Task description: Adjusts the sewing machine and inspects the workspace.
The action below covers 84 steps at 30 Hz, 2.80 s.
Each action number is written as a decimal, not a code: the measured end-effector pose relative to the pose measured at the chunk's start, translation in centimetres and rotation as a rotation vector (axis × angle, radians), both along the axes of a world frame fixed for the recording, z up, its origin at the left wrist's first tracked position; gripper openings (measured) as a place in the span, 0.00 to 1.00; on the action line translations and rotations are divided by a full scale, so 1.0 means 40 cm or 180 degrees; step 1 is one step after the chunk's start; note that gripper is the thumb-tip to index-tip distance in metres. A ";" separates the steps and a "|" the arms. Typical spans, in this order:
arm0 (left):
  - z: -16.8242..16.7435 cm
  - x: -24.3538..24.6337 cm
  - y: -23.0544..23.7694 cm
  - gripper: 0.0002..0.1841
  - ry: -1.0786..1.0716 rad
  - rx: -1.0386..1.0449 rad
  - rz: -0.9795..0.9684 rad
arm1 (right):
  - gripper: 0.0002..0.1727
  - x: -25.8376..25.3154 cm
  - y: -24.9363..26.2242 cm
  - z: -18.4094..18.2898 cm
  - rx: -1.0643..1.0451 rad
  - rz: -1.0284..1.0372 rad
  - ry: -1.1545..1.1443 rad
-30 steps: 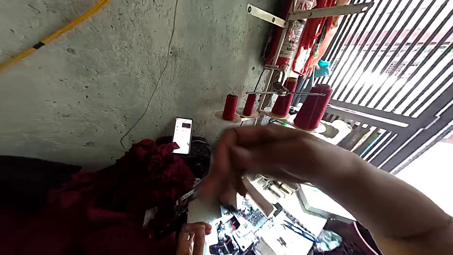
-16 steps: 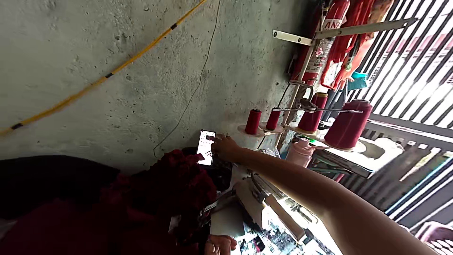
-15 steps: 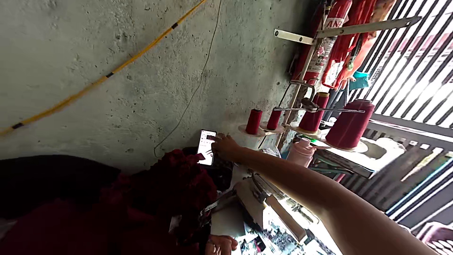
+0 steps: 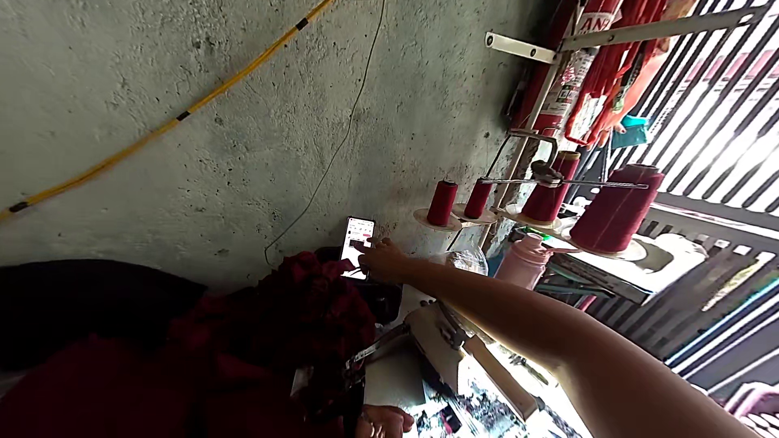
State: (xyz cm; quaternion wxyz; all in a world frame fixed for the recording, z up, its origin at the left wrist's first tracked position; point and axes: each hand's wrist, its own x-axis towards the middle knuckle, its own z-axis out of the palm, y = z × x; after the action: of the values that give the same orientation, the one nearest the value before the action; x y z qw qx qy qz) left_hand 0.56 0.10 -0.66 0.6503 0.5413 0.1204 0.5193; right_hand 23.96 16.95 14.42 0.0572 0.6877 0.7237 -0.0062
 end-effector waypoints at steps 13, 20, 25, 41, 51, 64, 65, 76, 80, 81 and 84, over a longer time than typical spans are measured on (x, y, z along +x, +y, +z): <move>0.000 -0.001 0.000 0.07 -0.0017 -0.0022 0.0018 | 0.16 0.052 0.025 0.052 0.0896 -0.0492 0.0749; -0.011 0.002 0.004 0.06 0.0044 0.0000 0.0045 | 0.19 0.099 0.056 0.086 0.1186 -0.0774 0.1073; -0.013 0.001 0.002 0.06 0.0017 0.0000 0.0038 | 0.20 0.085 0.071 0.076 0.1064 -0.0619 0.0968; -0.003 0.001 -0.003 0.07 -0.0023 -0.0025 0.0005 | 0.19 0.033 -0.033 0.193 0.1300 -0.0444 0.1253; -0.003 -0.002 -0.010 0.06 0.0054 0.0035 0.0137 | 0.14 -0.022 -0.208 0.195 0.1209 -0.0203 0.1157; 0.108 0.038 -0.011 0.08 0.0348 -0.0547 0.0308 | 0.16 -0.138 -0.561 0.063 0.1237 0.1057 0.0924; 0.117 0.042 -0.011 0.08 0.0343 -0.0507 0.0306 | 0.18 -0.138 -0.562 0.053 0.1244 0.1055 0.0861; 0.158 0.068 0.002 0.07 0.0275 -0.0204 -0.0185 | 0.05 -0.110 -0.555 0.040 0.1149 0.0888 0.1140; 0.148 0.073 0.009 0.07 0.0296 -0.0270 -0.0619 | 0.07 -0.107 -0.568 0.028 0.1296 0.1035 0.0791; 0.143 0.076 0.007 0.06 0.0344 -0.0320 -0.0629 | 0.07 -0.108 -0.569 0.023 0.1304 0.1053 0.0705; 0.122 0.083 0.003 0.12 0.0346 -0.0306 -0.0412 | 0.08 -0.114 -0.569 0.014 0.1198 0.1037 0.0591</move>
State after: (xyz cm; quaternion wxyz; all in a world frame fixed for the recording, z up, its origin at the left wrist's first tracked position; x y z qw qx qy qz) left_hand 3.88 0.24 4.23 0.7001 0.5435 0.1450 0.4398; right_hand 19.40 -5.81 14.97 -0.1381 0.5572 0.8154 0.0748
